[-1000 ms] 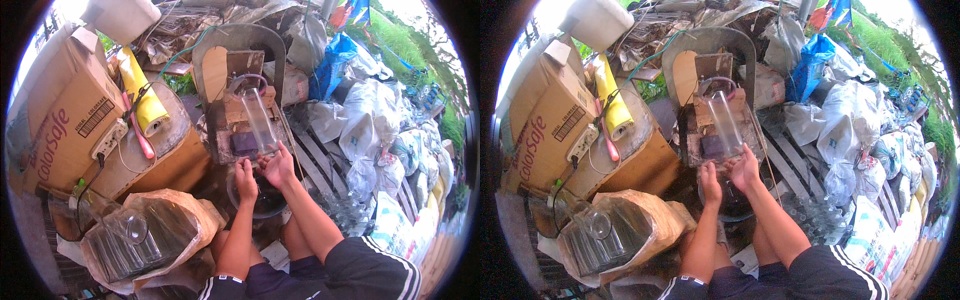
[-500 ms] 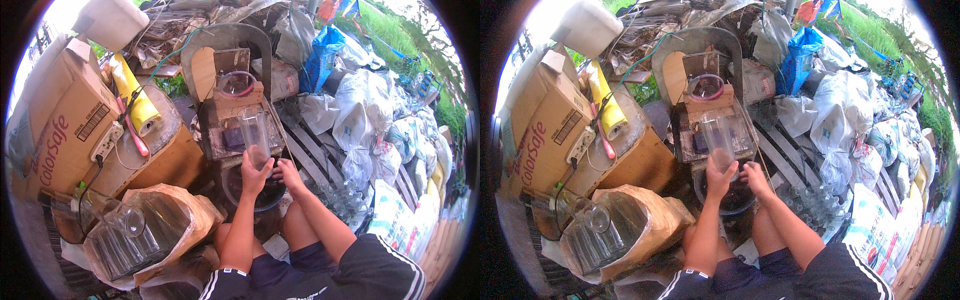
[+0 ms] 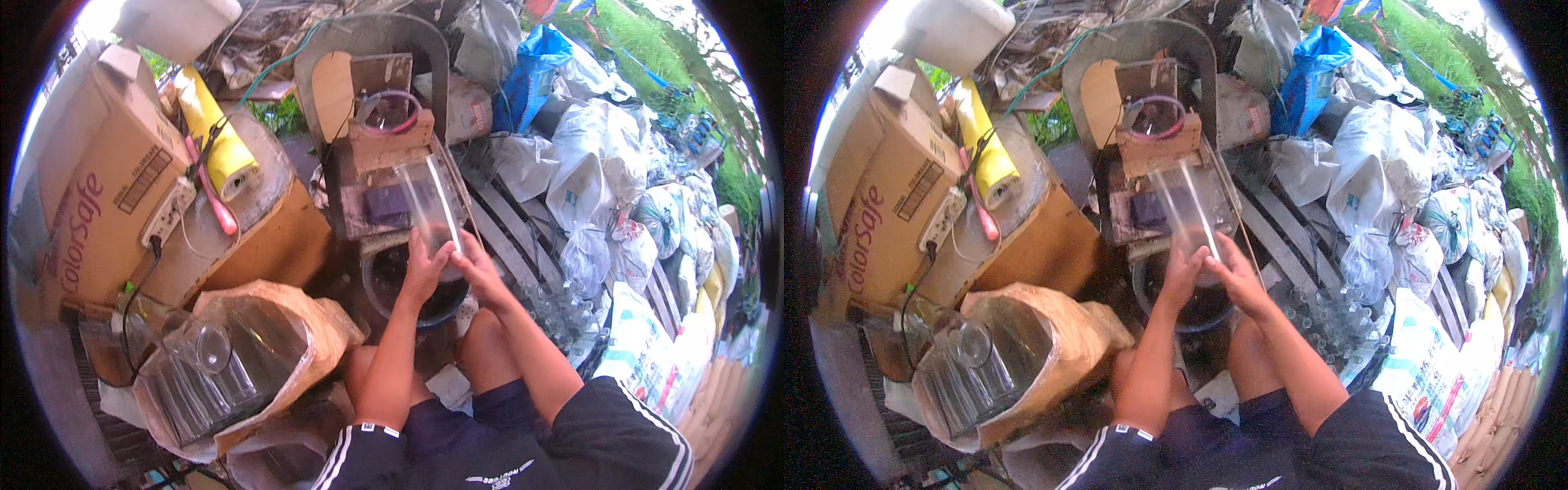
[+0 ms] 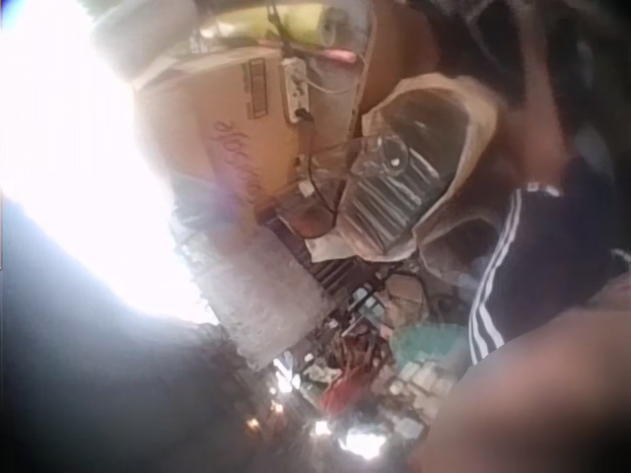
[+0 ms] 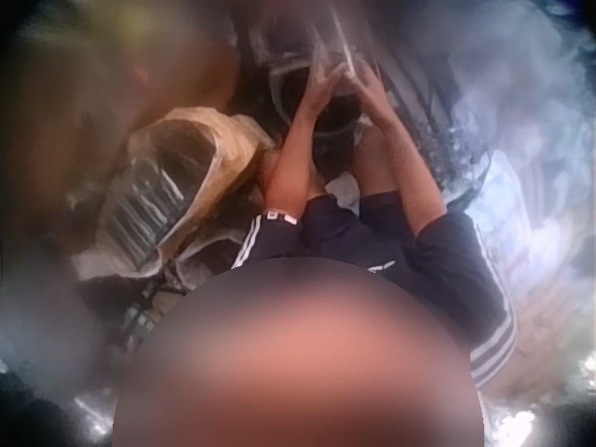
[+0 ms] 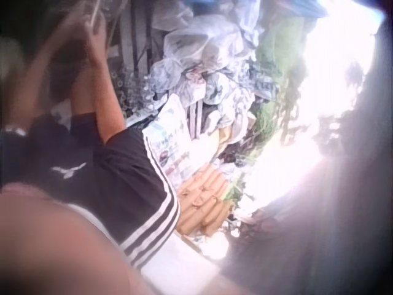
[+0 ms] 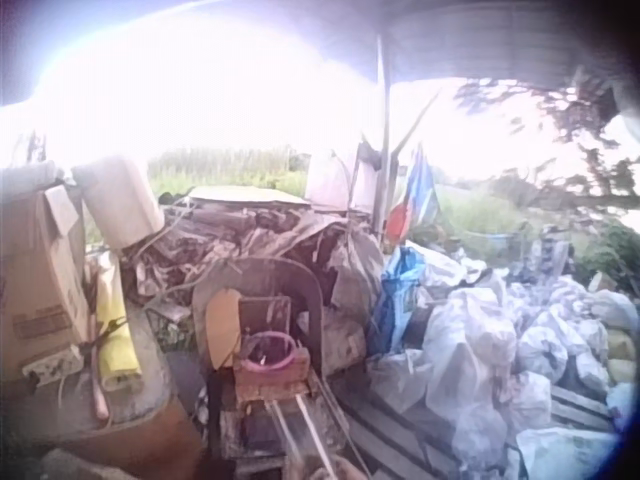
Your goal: The person sits on the ground and uses a grinding wheel to smooth the rim of a clear glass bottle. They repeatedly dip the bottle into a bucket of water and rotate it against the spinning wheel. After grinding, the person places the bottle into a sack with other bottles.
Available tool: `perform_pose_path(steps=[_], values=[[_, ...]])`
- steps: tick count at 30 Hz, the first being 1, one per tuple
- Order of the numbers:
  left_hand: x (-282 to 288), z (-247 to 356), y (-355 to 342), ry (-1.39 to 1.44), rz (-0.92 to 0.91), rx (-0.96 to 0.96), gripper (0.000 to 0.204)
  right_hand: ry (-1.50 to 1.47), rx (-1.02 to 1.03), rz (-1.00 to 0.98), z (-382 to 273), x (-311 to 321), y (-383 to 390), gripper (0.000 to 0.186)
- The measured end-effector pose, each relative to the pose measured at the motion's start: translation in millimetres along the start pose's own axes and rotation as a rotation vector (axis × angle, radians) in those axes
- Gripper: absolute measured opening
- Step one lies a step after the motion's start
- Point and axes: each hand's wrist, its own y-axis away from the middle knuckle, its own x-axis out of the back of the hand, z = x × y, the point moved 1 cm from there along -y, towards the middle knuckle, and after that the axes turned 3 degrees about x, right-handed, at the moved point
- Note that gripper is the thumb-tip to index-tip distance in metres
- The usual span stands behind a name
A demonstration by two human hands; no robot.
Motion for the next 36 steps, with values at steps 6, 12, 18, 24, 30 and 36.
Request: perform_pose_path(steps=[6,12,18,24,30,36], values=[[59.6,11.7,12.8,-0.301,0.505,0.141,0.064,0.243,-0.167,0.120,1.2,19.3,63.7,0.074],[87.3,19.0,13.8,-0.113,0.791,-0.157,0.063,0.571,-0.463,0.168,55.3,3.9,87.4,0.080],[102.7,19.5,14.9,0.061,0.853,-0.193,0.066,0.657,-0.475,0.276,110.4,-32.7,45.6,0.081],[102.8,24.5,14.5,0.010,0.839,-0.198,0.067,0.424,-0.646,0.283,145.0,-58.5,23.3,0.078],[102.9,23.2,12.0,0.002,0.828,-0.187,0.069,0.418,-0.603,0.345,147.6,-60.8,23.8,0.079],[102.1,20.1,11.4,0.016,0.819,-0.175,0.071,0.419,-0.663,0.209,145.9,-63.2,23.4,0.081]])
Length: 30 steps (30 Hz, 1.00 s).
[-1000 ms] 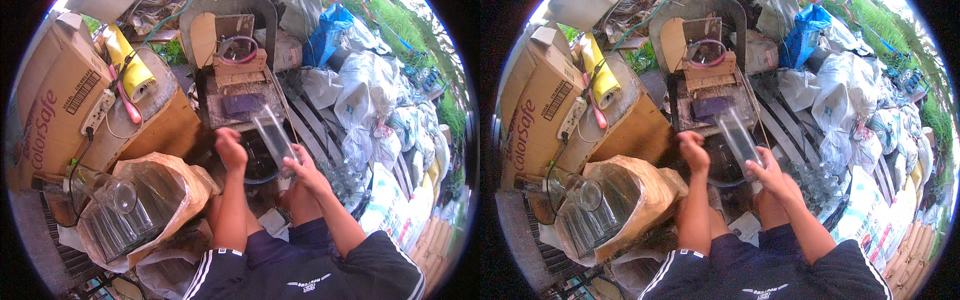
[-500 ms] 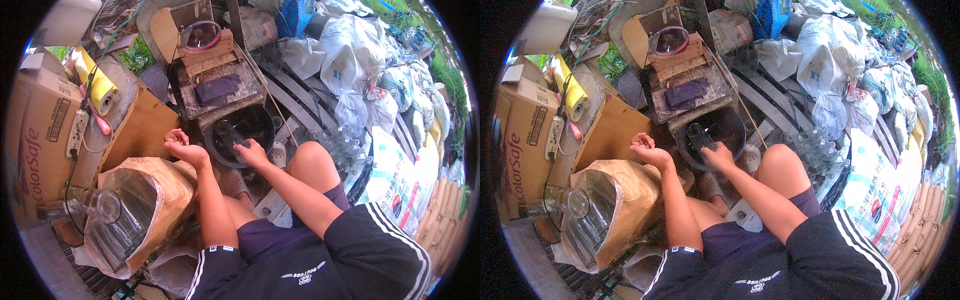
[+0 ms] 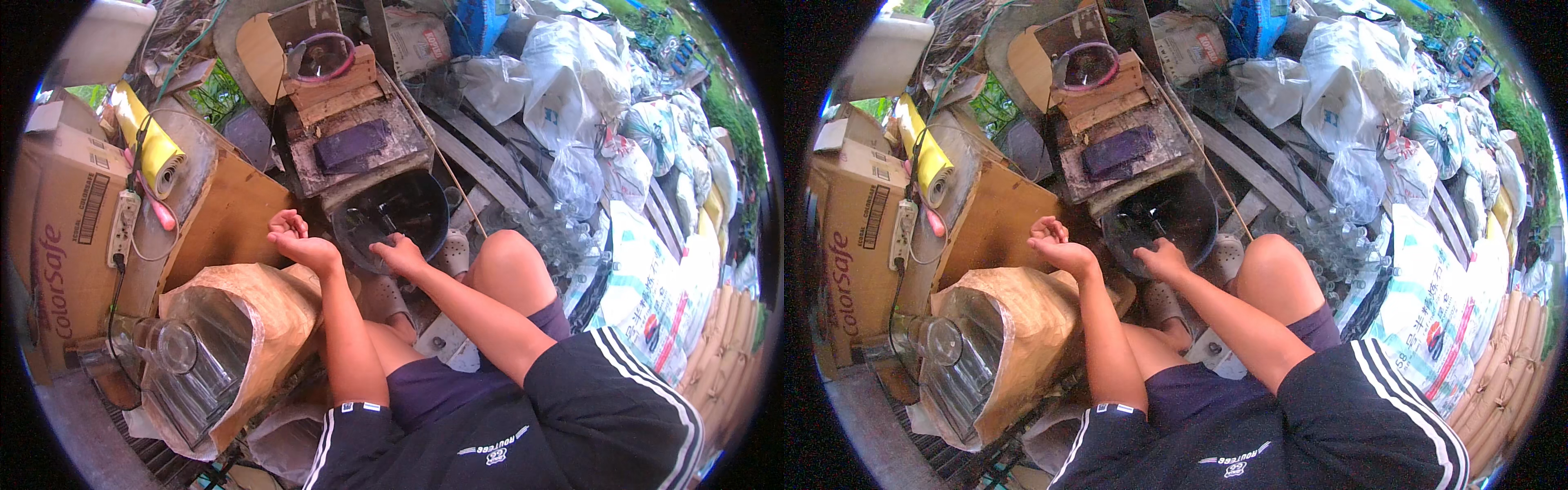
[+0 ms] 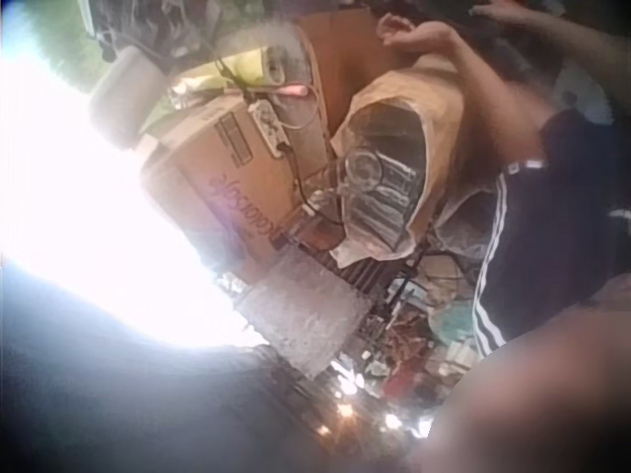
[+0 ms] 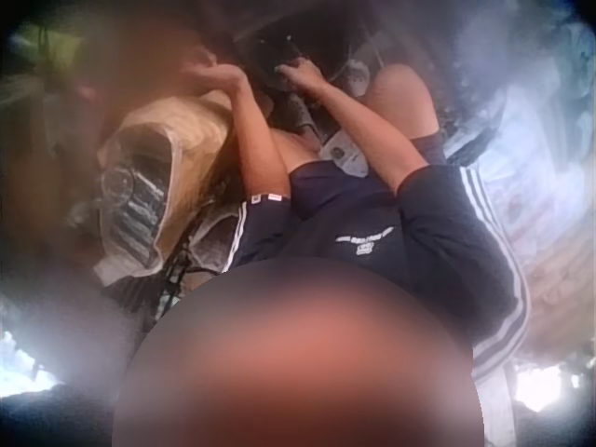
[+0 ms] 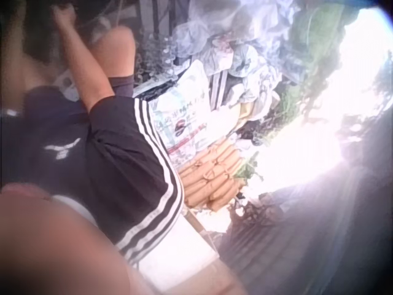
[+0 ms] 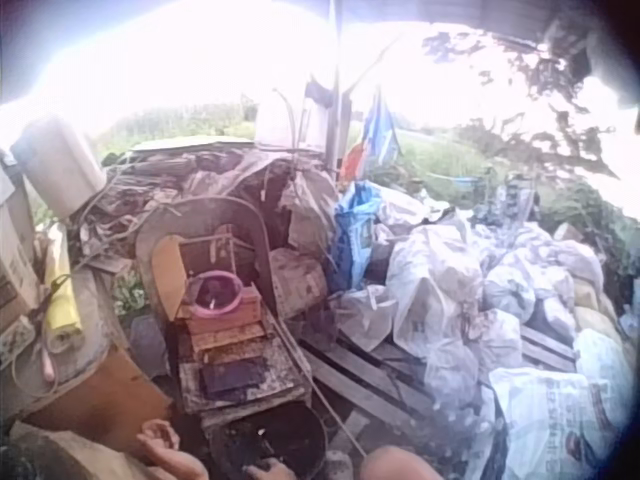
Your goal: The person sits on the ground and uses a grinding wheel to smooth the rim of a clear glass bottle. They repeatedly dip the bottle into a bucket of water and rotate it against the spinning wheel. After grinding, the person places the bottle into a sack with other bottles.
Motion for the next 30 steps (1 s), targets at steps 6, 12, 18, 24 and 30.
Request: perform_pose_path(steps=[6,12,18,24,30], values=[[0.3,3.4,1.3,-0.006,0.006,-0.008,0.071,-0.086,-0.014,0.068,13.4,-12.3,-12.5,0.081],[-2.2,5.7,2.9,-0.003,0.011,-0.012,0.070,-0.139,-0.037,0.020,15.2,-17.3,-16.9,0.082],[1.2,5.8,0.3,-0.001,0.005,0.007,0.068,-0.080,0.031,0.022,16.1,4.3,-15.7,0.083],[-0.1,3.0,-2.5,0.005,0.028,0.022,0.067,-0.784,-0.156,-0.108,40.1,29.8,13.1,0.055],[-2.3,1.1,-2.2,0.004,0.028,0.010,0.067,-1.075,-0.313,-0.404,68.7,38.0,38.5,0.048]])
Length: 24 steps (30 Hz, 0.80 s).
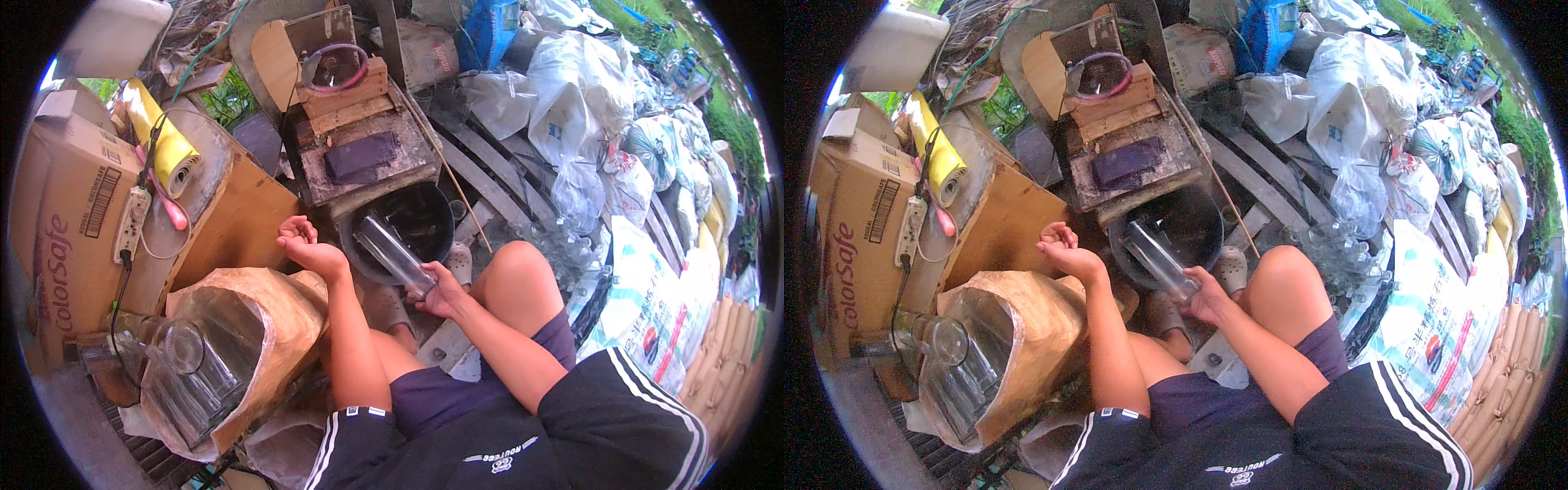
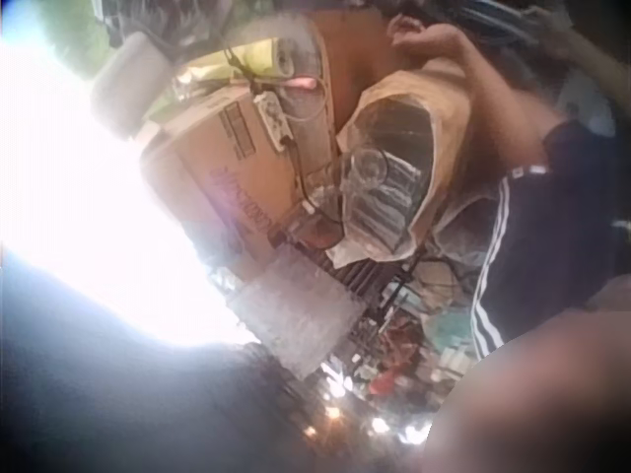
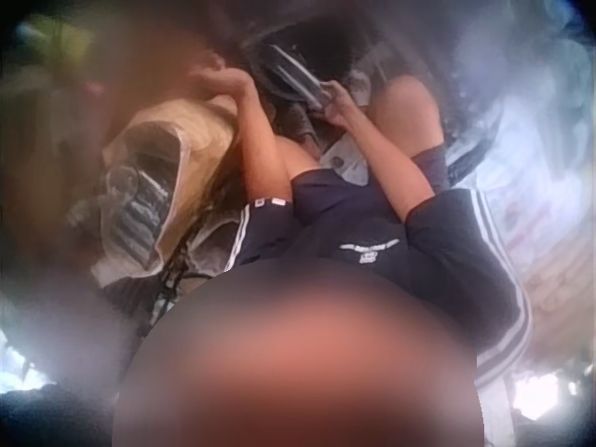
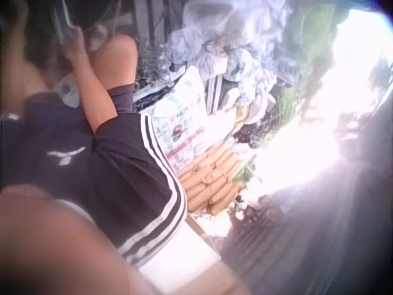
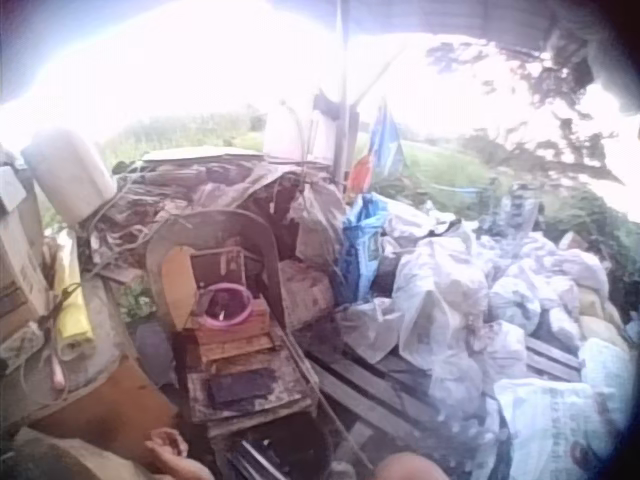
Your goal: The person sits on the ground and uses a grinding wheel to smooth the rim of a clear glass bottle. They repeatedly dip the bottle into a bucket of water and rotate it against the spinning wheel. After grinding, the person places the bottle into a sack with other bottles.
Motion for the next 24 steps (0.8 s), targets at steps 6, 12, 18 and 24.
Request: perform_pose_path(steps=[6,12,18,24], values=[[7.8,-0.3,-4.5,0.030,0.035,0.022,0.067,-0.293,-0.179,-0.301,12.3,27.7,11.6,0.065],[11.7,1.7,-9.2,0.062,0.068,0.028,0.065,-0.342,-0.192,-0.684,9.2,28.1,7.0,0.080],[11.1,3.7,-10.3,0.093,0.089,0.022,0.066,-0.311,-0.190,-0.562,3.4,23.3,15.1,0.080],[11.7,8.7,-11.0,0.148,0.148,0.009,0.056,0.147,0.161,-0.144,-11.9,11.0,-0.5,0.058]])
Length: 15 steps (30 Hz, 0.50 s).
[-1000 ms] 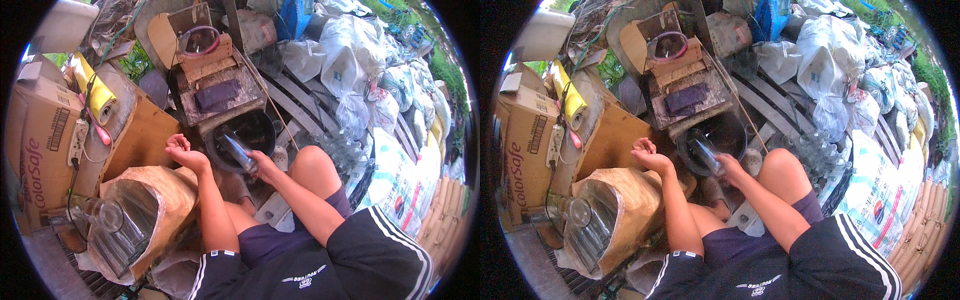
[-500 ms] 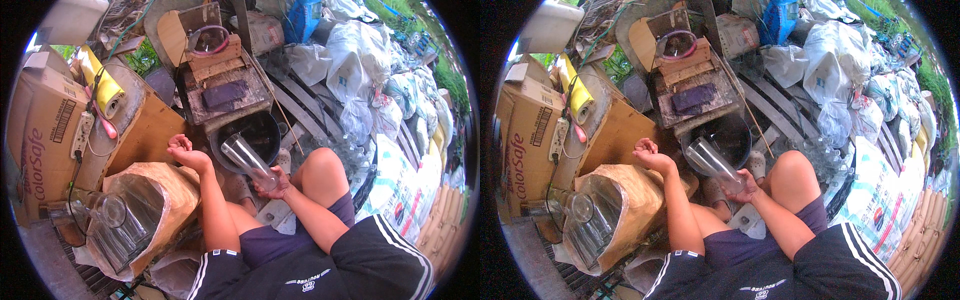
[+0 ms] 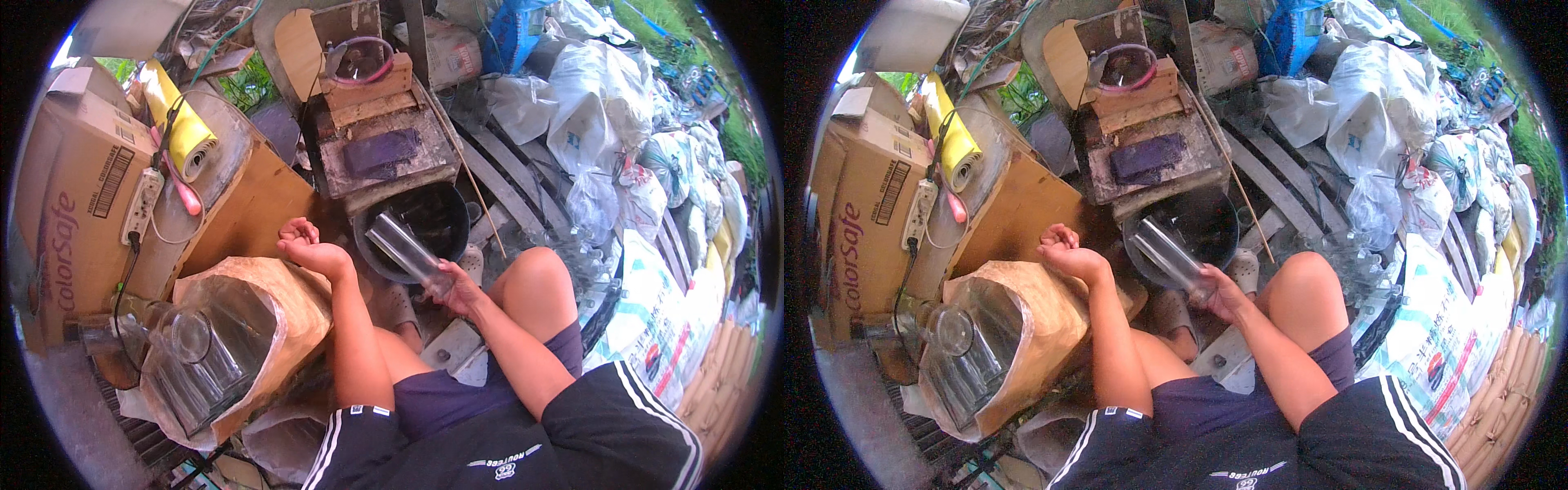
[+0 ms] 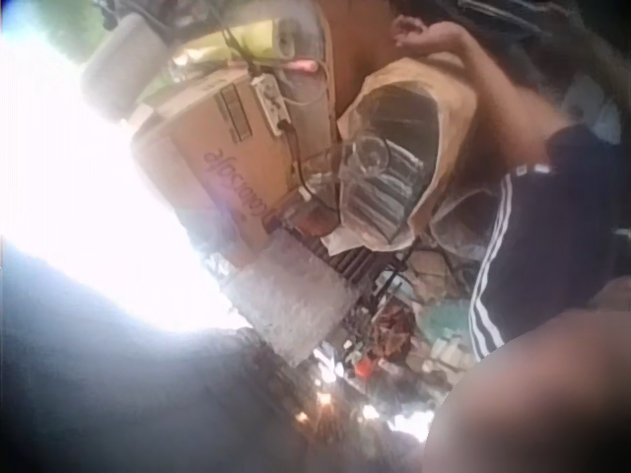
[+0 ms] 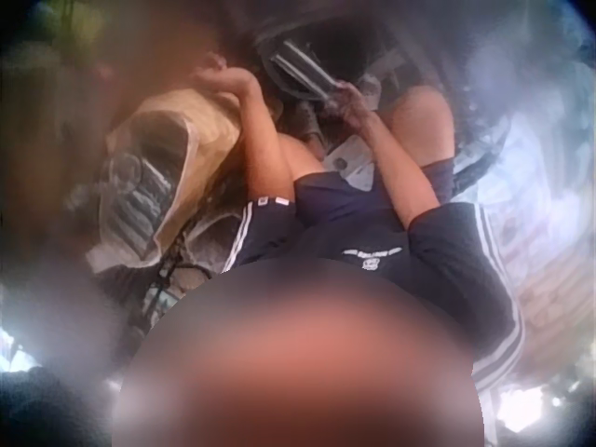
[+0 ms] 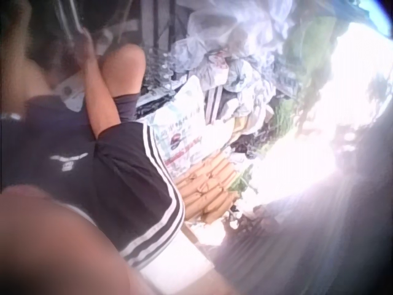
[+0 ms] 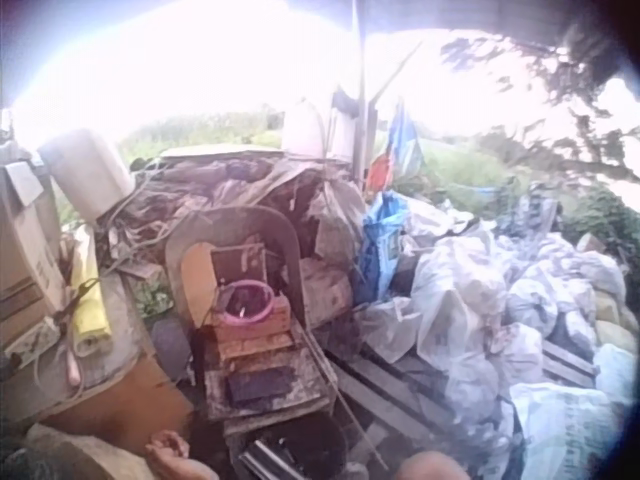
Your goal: The person sits on the ground and uses a grinding wheel to smooth the rim of a clear glass bottle. They repeatedly dip the bottle into a bucket of water and rotate it against the spinning wheel. After grinding, the person places the bottle into a sack with other bottles.
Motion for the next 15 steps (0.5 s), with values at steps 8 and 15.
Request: perform_pose_path(steps=[8,15], values=[[-2.0,5.6,0.3,0.011,0.040,-0.037,0.046,1.034,0.400,0.432,-19.9,-24.5,-44.7,0.070],[-1.5,6.4,0.4,-0.023,0.020,-0.034,0.047,1.098,0.474,0.462,-59.2,-17.2,-62.2,0.066]])
